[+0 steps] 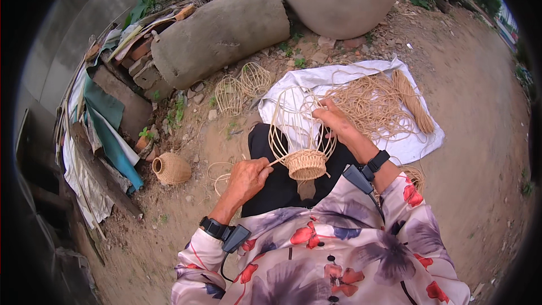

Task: Weaving a small basket or trap from thin wooden strips.

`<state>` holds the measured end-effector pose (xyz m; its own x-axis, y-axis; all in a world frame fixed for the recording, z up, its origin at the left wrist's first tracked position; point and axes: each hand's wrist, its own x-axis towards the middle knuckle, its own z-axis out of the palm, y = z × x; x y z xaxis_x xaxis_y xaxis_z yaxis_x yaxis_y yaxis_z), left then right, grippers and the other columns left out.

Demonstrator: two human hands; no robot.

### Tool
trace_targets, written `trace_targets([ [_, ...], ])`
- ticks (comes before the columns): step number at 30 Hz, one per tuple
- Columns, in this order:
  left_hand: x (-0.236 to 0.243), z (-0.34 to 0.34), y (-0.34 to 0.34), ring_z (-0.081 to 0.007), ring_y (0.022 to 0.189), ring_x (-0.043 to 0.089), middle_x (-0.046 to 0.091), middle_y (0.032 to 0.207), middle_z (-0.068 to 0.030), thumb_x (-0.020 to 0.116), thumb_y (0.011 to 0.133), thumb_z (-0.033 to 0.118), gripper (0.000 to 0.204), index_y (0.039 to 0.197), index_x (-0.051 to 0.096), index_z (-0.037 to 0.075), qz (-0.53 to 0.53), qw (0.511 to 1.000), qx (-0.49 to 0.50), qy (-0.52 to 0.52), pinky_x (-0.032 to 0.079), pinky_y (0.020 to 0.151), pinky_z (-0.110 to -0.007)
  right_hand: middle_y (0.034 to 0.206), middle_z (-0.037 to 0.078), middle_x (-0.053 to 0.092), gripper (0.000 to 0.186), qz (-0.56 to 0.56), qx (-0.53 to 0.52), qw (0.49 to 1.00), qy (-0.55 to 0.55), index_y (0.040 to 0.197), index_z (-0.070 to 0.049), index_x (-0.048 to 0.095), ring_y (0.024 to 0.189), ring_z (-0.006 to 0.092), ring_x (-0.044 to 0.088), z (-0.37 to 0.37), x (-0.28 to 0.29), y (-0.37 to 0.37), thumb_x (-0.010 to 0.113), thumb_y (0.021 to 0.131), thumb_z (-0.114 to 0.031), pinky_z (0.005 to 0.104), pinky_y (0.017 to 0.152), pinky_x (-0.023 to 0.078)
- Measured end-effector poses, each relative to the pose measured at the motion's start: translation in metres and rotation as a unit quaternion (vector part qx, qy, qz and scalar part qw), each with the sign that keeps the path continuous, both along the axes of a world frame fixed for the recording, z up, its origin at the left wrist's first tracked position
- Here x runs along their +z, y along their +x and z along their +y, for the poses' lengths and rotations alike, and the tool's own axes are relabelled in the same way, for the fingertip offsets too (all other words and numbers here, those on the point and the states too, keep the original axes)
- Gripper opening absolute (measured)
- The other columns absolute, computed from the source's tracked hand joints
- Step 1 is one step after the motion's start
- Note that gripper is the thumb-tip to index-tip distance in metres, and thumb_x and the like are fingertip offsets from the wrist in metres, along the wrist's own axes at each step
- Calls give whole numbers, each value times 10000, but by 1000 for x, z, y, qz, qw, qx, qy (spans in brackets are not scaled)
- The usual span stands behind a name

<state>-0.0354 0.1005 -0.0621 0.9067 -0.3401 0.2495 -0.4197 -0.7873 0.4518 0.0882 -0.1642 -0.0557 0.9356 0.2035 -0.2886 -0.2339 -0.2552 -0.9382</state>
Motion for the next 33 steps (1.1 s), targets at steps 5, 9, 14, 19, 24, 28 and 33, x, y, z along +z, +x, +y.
trace_targets([
  [5,37,45,-12,-258,696,613,610,774,-125,703,797,48,187,972,637,48,166,973,70,-146,491,641,-363,1346,171,452,701,31,-26,997,69,1357,-129,380,1170,413,420,-13,-12,2,598,783,-467,525,821,450],
  [9,71,79,-29,-242,745,649,633,848,-107,664,829,30,193,1019,636,50,-102,993,62,11,510,637,-330,1285,126,484,663,25,-23,996,81,1330,-127,406,1090,330,458,-13,-14,3,583,793,-474,493,805,477],
  [14,125,72,-51,-237,721,667,655,868,-125,641,877,54,121,995,618,39,-228,961,152,-17,529,653,-334,1214,108,504,628,0,-55,992,114,1289,-102,441,1017,265,492,-22,-29,-2,583,796,-466,435,721,517],
  [19,133,47,-59,-156,703,638,656,873,-85,636,939,209,188,864,636,36,47,721,-186,-666,524,644,-295,1242,75,466,617,6,-34,992,124,1357,-114,428,1014,235,471,-13,-31,-3,529,847,-446,440,764,544],
  [24,80,-11,17,-101,776,575,595,871,-23,678,907,214,208,999,711,31,220,843,-70,-485,487,620,-245,1248,53,472,616,3,-18,989,146,1349,-115,434,1014,238,471,-16,-37,-2,528,852,-466,436,754,547],
  [28,48,-41,54,-100,785,586,636,897,-33,657,917,200,191,987,722,36,267,837,-16,-477,488,654,-255,1240,40,477,601,-12,-19,989,146,1334,-112,448,1008,232,470,-18,-39,-4,524,858,-470,420,754,547],
  [33,31,-57,66,-250,709,654,683,852,-121,647,842,121,153,948,737,55,-72,983,51,-159,521,666,-365,1197,62,514,550,-17,-48,994,96,1285,-94,492,1000,231,507,-14,-35,-4,534,862,-444,418,773,531],
])
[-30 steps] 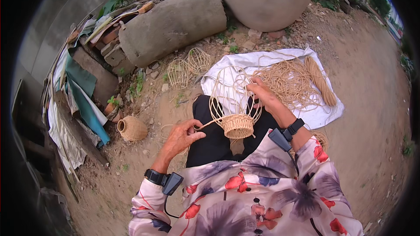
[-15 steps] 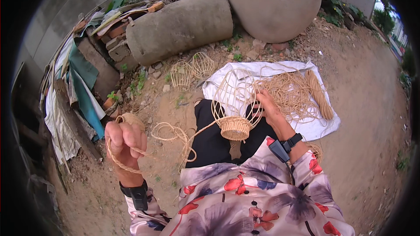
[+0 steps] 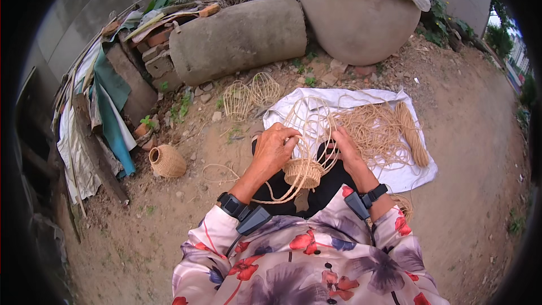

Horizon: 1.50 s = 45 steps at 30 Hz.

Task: Weaving a small basket or trap from thin wooden strips.

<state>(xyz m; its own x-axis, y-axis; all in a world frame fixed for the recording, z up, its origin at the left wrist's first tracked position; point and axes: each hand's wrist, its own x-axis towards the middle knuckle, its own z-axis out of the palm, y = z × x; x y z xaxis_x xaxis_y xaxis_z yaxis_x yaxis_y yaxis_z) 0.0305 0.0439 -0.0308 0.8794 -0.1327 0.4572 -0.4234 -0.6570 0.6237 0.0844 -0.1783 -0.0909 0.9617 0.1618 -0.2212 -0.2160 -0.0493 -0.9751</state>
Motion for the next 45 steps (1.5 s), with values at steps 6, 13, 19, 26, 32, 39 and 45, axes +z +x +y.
trace_targets([
  [6,3,-18,-5,-347,733,637,640,805,-166,616,772,64,189,927,725,66,-42,995,25,86,517,667,-426,1087,199,591,498,-351,-143,878,-293,1160,-5,558,1021,341,564,-4,35,-11,654,818,-355,428,872,461],
  [13,11,-24,-9,-360,717,628,597,771,-188,591,795,63,211,977,698,55,-65,982,-20,177,512,646,-458,1189,199,531,541,-395,-52,842,-365,1208,-16,543,1098,392,505,45,67,-8,669,770,-307,480,930,422],
  [19,27,2,-10,-327,732,657,676,824,-184,598,809,56,283,1073,699,69,123,981,-149,5,502,681,-403,1271,237,482,577,-326,-52,887,-324,1237,-14,527,1172,407,464,46,47,-3,635,733,-274,475,1000,393],
  [26,21,3,-16,-134,585,546,610,686,-78,591,804,-9,335,1130,650,37,77,985,-151,-25,461,583,-305,1259,230,485,574,-335,-39,882,-328,1231,1,526,1167,402,462,44,48,-6,644,724,-241,464,1001,392],
  [32,15,-10,-25,-239,670,613,614,756,-89,606,747,-50,372,1099,624,71,-164,979,-58,109,487,598,-352,1223,201,508,533,-324,-51,887,-325,1209,-10,541,1121,385,486,46,54,-8,633,732,-228,454,978,402],
  [39,18,44,-15,-160,720,655,678,871,-68,639,826,9,249,1074,623,30,96,981,122,-117,546,640,-282,1193,218,524,507,-310,-38,906,-284,1195,3,551,1117,385,506,33,54,-9,605,750,-235,439,981,405],
  [45,7,38,-26,-127,787,676,681,903,-71,646,905,82,147,1022,611,1,342,805,-108,-472,569,694,-227,1154,224,548,479,-316,-58,905,-280,1163,9,580,1113,381,524,29,50,-6,609,755,-240,431,973,414],
])
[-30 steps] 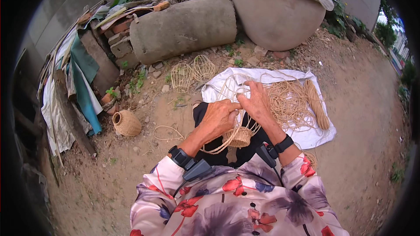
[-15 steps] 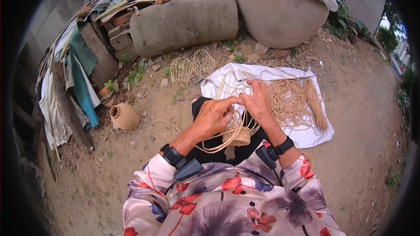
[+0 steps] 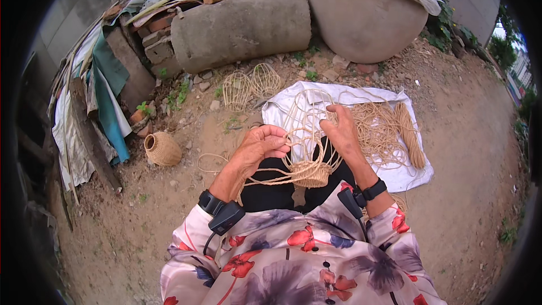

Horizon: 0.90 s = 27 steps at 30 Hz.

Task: Weaving a small basket or trap from thin wooden strips.

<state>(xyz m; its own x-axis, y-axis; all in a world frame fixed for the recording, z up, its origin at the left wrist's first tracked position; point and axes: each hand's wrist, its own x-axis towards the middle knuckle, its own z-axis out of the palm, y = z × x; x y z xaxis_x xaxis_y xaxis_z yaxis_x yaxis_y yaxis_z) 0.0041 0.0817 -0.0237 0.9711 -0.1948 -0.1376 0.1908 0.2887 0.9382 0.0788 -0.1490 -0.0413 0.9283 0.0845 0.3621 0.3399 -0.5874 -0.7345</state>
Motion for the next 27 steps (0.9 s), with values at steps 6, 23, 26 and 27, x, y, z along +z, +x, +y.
trace_targets([
  [6,-5,-26,8,-104,680,610,661,854,-50,629,902,86,108,970,628,2,-105,963,69,238,507,609,-229,1148,220,549,469,6,7,1000,16,1152,12,563,1057,367,547,1,-8,1,620,757,-233,421,929,437],
  [23,7,-33,19,-93,671,624,658,746,-53,621,862,30,260,1121,633,37,-176,903,-58,387,504,606,-283,1146,215,550,402,-60,-16,997,37,1149,10,538,1020,372,566,-8,-12,-7,625,825,-212,427,925,440],
  [26,14,-36,13,-114,650,625,656,723,-59,610,849,13,272,1119,631,34,-233,875,-68,419,503,610,-281,1183,234,528,467,-65,-14,998,7,1171,-2,539,1083,401,531,9,13,-12,650,804,-267,442,963,417],
  [27,17,-39,13,-114,650,625,656,723,-59,610,849,13,272,1119,631,34,-235,875,-69,418,503,610,-281,1199,231,517,507,-35,4,999,-25,1194,-11,533,1101,398,523,13,12,-8,657,786,-287,441,962,420],
])
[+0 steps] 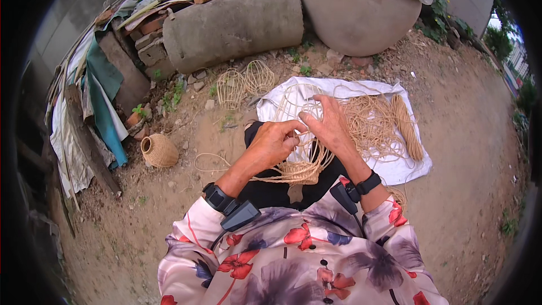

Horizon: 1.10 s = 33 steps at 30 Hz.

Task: Weaving a small basket or trap from thin wooden strips.

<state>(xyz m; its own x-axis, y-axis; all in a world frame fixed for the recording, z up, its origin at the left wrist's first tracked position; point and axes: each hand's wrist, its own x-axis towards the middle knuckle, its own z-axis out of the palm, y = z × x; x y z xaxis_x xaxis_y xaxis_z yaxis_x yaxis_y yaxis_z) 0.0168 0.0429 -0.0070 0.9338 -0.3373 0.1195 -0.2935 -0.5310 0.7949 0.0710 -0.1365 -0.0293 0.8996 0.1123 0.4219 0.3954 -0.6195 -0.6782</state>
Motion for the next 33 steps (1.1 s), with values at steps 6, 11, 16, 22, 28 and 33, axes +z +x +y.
trace_targets([
  [6,-2,-10,-5,-309,693,665,653,696,-131,556,752,-31,356,1070,649,98,-59,997,-44,2,499,649,-409,1270,228,479,635,157,31,987,-7,1270,-40,499,1167,386,499,-9,-13,10,668,708,-282,436,977,421],
  [11,0,-21,-11,-357,735,661,658,727,-150,579,747,-29,347,1068,605,101,-116,988,11,104,506,639,-447,1274,217,464,706,155,-5,988,20,1313,-52,460,1198,385,496,-11,-24,10,691,683,-269,421,988,422],
  [16,-13,-8,-18,-395,709,622,596,824,-166,601,733,-22,288,984,538,104,-272,944,111,152,499,619,-483,1271,208,456,719,191,15,981,5,1328,-58,442,1207,385,492,-16,-33,4,699,687,-258,416,994,422],
  [22,-10,187,-19,-320,650,614,604,730,-155,537,755,-41,226,957,539,58,-261,889,310,215,489,612,-419,1274,209,441,703,192,34,980,27,1319,-51,446,1188,380,501,-28,-40,10,703,695,-247,402,986,424],
  [28,5,244,-21,-320,714,637,646,888,-158,576,757,-32,320,1055,568,85,-225,851,348,321,512,702,-410,1257,211,444,690,257,14,961,96,1306,-41,460,1168,368,507,-28,-62,19,712,701,-258,391,979,419],
  [33,9,83,-16,-239,788,652,632,1119,-131,686,847,184,394,1204,581,59,-89,976,107,170,523,680,-354,1248,213,454,686,233,2,971,58,1305,-48,467,1168,369,502,-37,-67,15,712,706,-273,390,977,419],
])
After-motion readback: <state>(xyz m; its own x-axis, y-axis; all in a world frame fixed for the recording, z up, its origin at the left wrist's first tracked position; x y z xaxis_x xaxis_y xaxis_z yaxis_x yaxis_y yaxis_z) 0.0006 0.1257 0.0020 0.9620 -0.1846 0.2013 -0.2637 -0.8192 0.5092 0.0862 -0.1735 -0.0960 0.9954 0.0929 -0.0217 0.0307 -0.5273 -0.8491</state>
